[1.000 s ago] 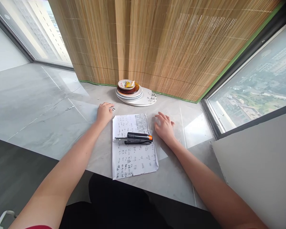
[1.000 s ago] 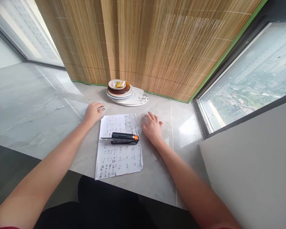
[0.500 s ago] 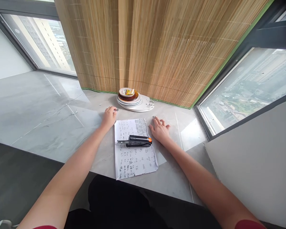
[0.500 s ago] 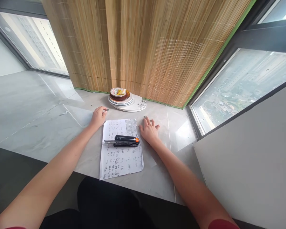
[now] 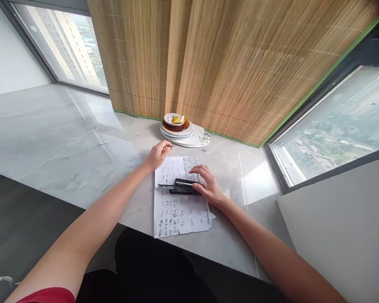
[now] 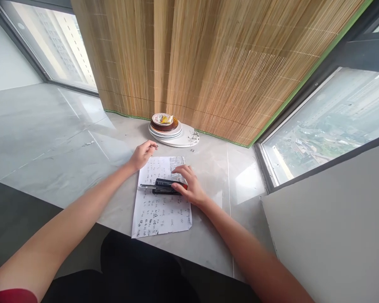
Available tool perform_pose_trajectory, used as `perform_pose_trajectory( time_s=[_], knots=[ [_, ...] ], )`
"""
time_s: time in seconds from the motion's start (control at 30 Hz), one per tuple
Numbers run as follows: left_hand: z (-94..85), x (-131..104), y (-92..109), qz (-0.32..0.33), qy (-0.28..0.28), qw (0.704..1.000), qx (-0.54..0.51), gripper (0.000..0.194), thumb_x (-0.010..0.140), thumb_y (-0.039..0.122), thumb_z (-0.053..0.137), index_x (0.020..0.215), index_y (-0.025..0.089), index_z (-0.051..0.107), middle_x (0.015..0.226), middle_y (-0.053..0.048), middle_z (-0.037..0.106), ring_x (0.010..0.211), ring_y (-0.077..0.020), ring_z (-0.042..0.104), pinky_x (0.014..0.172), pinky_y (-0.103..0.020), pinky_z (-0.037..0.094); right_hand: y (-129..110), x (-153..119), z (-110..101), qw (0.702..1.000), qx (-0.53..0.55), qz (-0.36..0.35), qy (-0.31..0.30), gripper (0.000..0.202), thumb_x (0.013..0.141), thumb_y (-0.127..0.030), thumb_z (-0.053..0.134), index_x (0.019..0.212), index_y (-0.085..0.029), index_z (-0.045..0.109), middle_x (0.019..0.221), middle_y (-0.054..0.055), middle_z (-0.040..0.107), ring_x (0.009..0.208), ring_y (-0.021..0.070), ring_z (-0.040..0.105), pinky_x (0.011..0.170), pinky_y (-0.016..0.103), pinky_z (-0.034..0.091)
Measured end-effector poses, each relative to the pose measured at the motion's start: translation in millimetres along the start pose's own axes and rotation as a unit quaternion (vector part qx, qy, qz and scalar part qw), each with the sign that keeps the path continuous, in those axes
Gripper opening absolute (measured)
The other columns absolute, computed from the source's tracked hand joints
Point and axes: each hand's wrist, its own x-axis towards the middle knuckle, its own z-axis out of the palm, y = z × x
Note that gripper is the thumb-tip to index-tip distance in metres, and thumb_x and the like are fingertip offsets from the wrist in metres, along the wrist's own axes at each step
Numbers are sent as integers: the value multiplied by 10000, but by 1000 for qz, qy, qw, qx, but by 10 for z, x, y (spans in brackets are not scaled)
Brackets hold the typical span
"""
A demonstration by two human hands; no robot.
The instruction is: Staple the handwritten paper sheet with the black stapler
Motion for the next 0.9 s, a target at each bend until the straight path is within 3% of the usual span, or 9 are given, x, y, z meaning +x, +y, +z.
perform_pose_trajectory(
  time_s=[0.07, 0.13, 0.23, 0.33, 0.4, 0.6, 0.77, 0.9],
  knots=[
    [23, -9, 70, -5, -8, 999, -43, 354, 1039, 521, 510, 1057, 193, 644, 940, -59, 721, 690, -150, 599, 694, -301, 523, -21, 4, 36, 997, -12, -40, -60, 544, 982, -606, 681, 1397, -260, 614, 1308, 125, 690, 1191, 305, 646, 1039, 470, 537],
    [41, -11, 126, -7, -6, 997, -82, 423, 1054, 587, 506, 1011, 191, 649, 884, -55, 704, 667, -140, 581, 688, -296, 516, -9, 25, 66, 994, -44, -41, -87, 468, 985, -515, 706, 1370, -260, 631, 1202, 110, 732, 1077, 283, 678, 968, 450, 561],
    [60, -3, 154, -19, 12, 991, -129, 488, 1033, 659, 544, 940, 191, 649, 886, -62, 697, 635, -125, 542, 638, -286, 487, 22, 30, 81, 996, -67, -6, -51, 259, 998, -407, 677, 1209, -257, 696, 1038, 80, 752, 944, 255, 692, 876, 417, 575],
    [74, 7, 132, -48, 32, 982, -180, 523, 1005, 701, 576, 891, 194, 640, 892, -66, 692, 611, -118, 519, 584, -277, 450, 41, 17, 65, 998, -43, 41, 23, 273, 963, -398, 707, 1194, -252, 697, 1033, 76, 755, 932, 255, 708, 850, 415, 587],
    [78, 10, 124, -61, 44, 978, -196, 556, 989, 730, 588, 850, 193, 630, 858, -61, 680, 590, -111, 505, 562, -271, 431, 47, 20, 53, 997, -31, 58, 38, 289, 947, -404, 724, 1192, -252, 699, 1028, 71, 761, 936, 258, 717, 852, 419, 589],
    [44, -8, 257, -53, 16, 986, -158, 562, 912, 729, 715, 858, 170, 705, 838, -63, 723, 552, -91, 508, 553, -264, 438, 60, 51, 40, 999, -8, 49, 17, 274, 933, -397, 754, 1157, -243, 720, 1013, 59, 774, 918, 244, 724, 831, 393, 565],
    [19, -28, 439, -55, 33, 989, -131, 503, 919, 658, 753, 950, 156, 775, 877, -87, 768, 549, -92, 533, 544, -257, 458, 67, 54, 28, 998, -8, 66, 19, 268, 909, -365, 772, 1142, -239, 729, 1039, 58, 787, 937, 242, 737, 853, 395, 569],
    [-2, -48, 616, -74, -11, 992, -99, 484, 909, 610, 780, 1097, 164, 779, 764, -50, 735, 519, -97, 534, 546, -256, 492, 64, 59, 26, 997, -10, 81, 5, 273, 904, -362, 767, 1147, -244, 729, 1070, 62, 794, 960, 251, 744, 872, 406, 573]
  ],
)
